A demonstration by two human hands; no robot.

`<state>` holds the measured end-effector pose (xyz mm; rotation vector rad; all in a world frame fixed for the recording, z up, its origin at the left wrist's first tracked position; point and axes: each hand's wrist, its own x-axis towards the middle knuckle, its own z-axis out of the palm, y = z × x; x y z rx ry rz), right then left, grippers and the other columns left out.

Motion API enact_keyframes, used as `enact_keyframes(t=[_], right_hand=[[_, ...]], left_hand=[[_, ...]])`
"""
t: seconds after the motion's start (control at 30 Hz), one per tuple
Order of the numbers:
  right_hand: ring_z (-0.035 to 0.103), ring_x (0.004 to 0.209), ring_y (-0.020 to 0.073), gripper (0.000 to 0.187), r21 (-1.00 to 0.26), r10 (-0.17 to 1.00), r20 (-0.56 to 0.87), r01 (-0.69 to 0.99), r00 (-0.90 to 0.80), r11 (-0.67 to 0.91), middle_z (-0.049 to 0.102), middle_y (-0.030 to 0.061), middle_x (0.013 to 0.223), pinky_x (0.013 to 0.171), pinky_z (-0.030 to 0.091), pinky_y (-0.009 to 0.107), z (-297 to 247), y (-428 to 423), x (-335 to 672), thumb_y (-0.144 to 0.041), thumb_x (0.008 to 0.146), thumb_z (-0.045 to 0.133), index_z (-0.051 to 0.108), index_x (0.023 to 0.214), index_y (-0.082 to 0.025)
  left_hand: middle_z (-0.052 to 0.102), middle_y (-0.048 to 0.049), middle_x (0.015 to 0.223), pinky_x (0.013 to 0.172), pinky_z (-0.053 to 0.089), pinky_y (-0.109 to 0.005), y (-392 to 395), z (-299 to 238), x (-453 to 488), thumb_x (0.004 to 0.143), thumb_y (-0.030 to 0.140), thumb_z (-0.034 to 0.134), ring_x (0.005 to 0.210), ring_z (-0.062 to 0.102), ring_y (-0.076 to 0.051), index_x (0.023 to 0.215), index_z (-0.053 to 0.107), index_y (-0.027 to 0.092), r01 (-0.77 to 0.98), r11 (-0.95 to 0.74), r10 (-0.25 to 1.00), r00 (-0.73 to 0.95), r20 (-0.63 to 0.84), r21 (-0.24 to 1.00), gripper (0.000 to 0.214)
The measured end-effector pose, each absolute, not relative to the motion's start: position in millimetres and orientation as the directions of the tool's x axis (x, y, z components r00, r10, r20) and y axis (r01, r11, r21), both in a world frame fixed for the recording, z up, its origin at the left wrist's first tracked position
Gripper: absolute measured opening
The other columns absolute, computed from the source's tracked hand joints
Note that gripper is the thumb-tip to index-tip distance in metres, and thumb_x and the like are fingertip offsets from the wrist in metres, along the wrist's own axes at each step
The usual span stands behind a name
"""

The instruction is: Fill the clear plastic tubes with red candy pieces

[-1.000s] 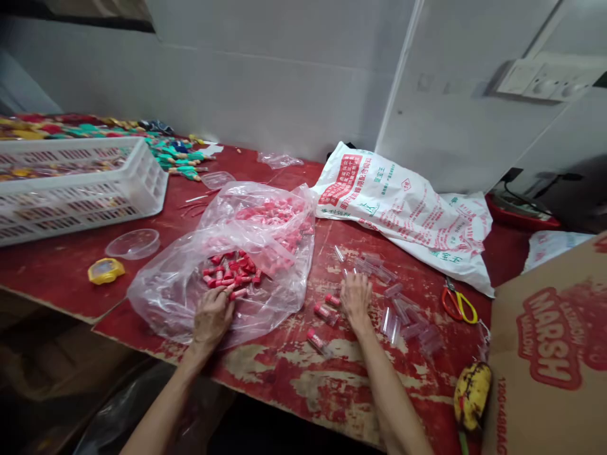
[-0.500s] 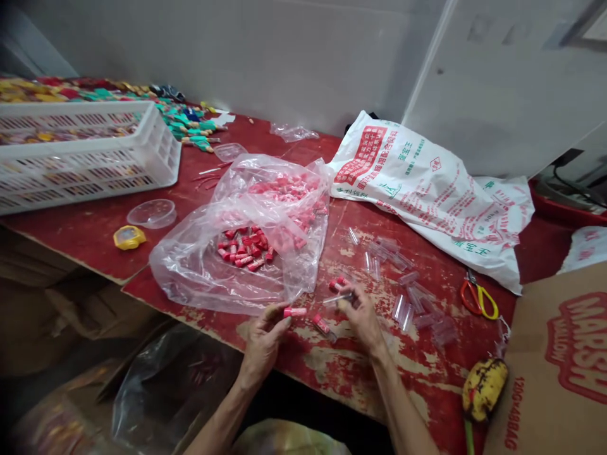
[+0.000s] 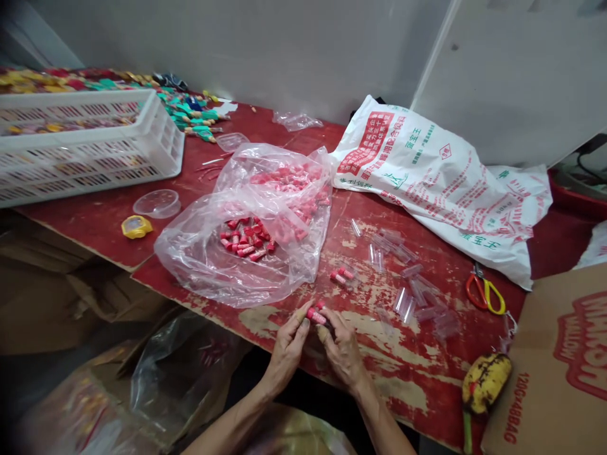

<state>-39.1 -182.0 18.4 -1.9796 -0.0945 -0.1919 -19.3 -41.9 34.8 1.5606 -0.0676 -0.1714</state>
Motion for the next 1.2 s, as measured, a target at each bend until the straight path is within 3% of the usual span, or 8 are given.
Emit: enact_keyframes(t=[0.27, 0.47, 0.63, 0.73, 0.83, 0.9, 1.03, 1.2], right_hand=[[0.061, 0.099, 0.0193, 0.028, -0.911, 0.015, 0.134, 0.13, 0.991, -0.391, 0.064, 0.0071, 0.112, 0.086, 0.05, 0.029, 27.9, -179.4, -40.8, -0.036, 0.095, 0.048, 0.062, 0.114, -0.02], [0.06, 0.102, 0.0221, 0.028, -0.76, -0.057, 0.345, 0.244, 0.937, -0.602, 0.062, 0.0093, 0.115, 0.083, 0.05, 0.033, -0.6, -163.7, -42.6, -0.031, 0.099, 0.041, 0.056, 0.12, -0.019], [0.056, 0.086, 0.0257, 0.028, -0.358, 0.052, 0.502, 0.262, 0.863, -0.896, 0.063, 0.0113, 0.104, 0.073, 0.043, 0.039, -7.2, -160.5, -30.7, -0.025, 0.097, 0.039, 0.056, 0.119, -0.019], [0.053, 0.089, 0.0262, 0.03, -0.213, 0.067, 0.516, 0.203, 0.854, -0.956, 0.06, 0.0125, 0.112, 0.074, 0.04, 0.039, -2.1, -166.6, -20.9, -0.021, 0.095, 0.038, 0.056, 0.119, -0.016], [0.052, 0.091, 0.0237, 0.028, -0.218, 0.006, 0.548, 0.149, 0.837, -0.965, 0.059, 0.0103, 0.109, 0.077, 0.04, 0.036, 7.2, -185.1, -3.3, -0.025, 0.096, 0.039, 0.058, 0.115, -0.017], [0.052, 0.088, 0.0209, 0.025, -0.258, -0.098, 0.514, 0.045, 0.852, -0.965, 0.059, 0.0081, 0.102, 0.076, 0.04, 0.032, 17.2, -205.3, 15.5, -0.026, 0.097, 0.039, 0.06, 0.108, -0.018], [0.052, 0.092, 0.0222, 0.022, -0.194, -0.329, 0.206, -0.291, 0.921, -0.937, 0.058, 0.0103, 0.101, 0.073, 0.041, 0.03, 38.5, -248.2, 69.7, -0.022, 0.096, 0.039, 0.06, 0.101, -0.016], [0.052, 0.102, 0.0301, 0.023, -0.226, -0.339, 0.039, -0.322, 0.94, -0.92, 0.057, 0.0201, 0.108, 0.081, 0.041, 0.038, 46.4, -270.3, 129.8, -0.015, 0.09, 0.044, 0.057, 0.109, -0.009]], left_hand=[[0.056, -0.0091, 0.131, 0.11, 0.038, -0.041, -40.4, 35.0, -19.4, 0.091, 0.042, 0.05, 0.123, 0.05, -0.024, 0.125, 0.06, 0.021, 0.042, 0.01, -0.233, 0.972, -0.039, 0.999, 0.041], [0.064, -0.0089, 0.118, 0.1, 0.046, -0.035, -33.2, 41.8, 1.2, 0.09, 0.028, 0.048, 0.112, 0.058, -0.022, 0.115, 0.066, 0.02, -0.223, -0.214, -0.244, 0.955, 0.169, 0.951, 0.031], [0.065, -0.0107, 0.096, 0.085, 0.047, -0.036, 16.7, 47.6, 69.1, 0.09, 0.021, 0.043, 0.093, 0.059, -0.024, 0.101, 0.066, 0.016, -0.286, -0.664, 0.078, 0.892, 0.445, 0.691, 0.026], [0.062, -0.0157, 0.103, 0.088, 0.043, -0.041, 50.4, 35.9, 115.3, 0.088, 0.02, 0.045, 0.1, 0.054, -0.03, 0.099, 0.065, 0.011, -0.192, -0.872, 0.042, 0.887, 0.459, 0.45, 0.024], [0.062, -0.0156, 0.104, 0.083, 0.043, -0.04, 69.2, 19.4, 144.2, 0.089, 0.02, 0.045, 0.094, 0.053, -0.031, 0.098, 0.065, 0.011, -0.114, -0.97, -0.031, 0.935, 0.354, 0.216, 0.023], [0.061, -0.0141, 0.104, 0.08, 0.042, -0.039, 73.9, 13.1, 149.4, 0.09, 0.018, 0.044, 0.092, 0.052, -0.03, 0.098, 0.065, 0.012, -0.097, -0.988, -0.055, 0.949, 0.311, 0.124, 0.023], [0.06, -0.0144, 0.105, 0.08, 0.042, -0.039, 70.1, 15.9, 144.2, 0.088, 0.02, 0.049, 0.096, 0.052, -0.03, 0.101, 0.063, 0.012, -0.06, -0.997, -0.044, 0.96, 0.276, 0.049, 0.021], [0.061, -0.018, 0.105, 0.081, 0.043, -0.043, 65.8, 26.5, 140.5, 0.085, 0.018, 0.047, 0.099, 0.053, -0.033, 0.098, 0.063, 0.009, -0.065, -0.99, -0.032, 0.969, 0.245, 0.128, 0.023]])
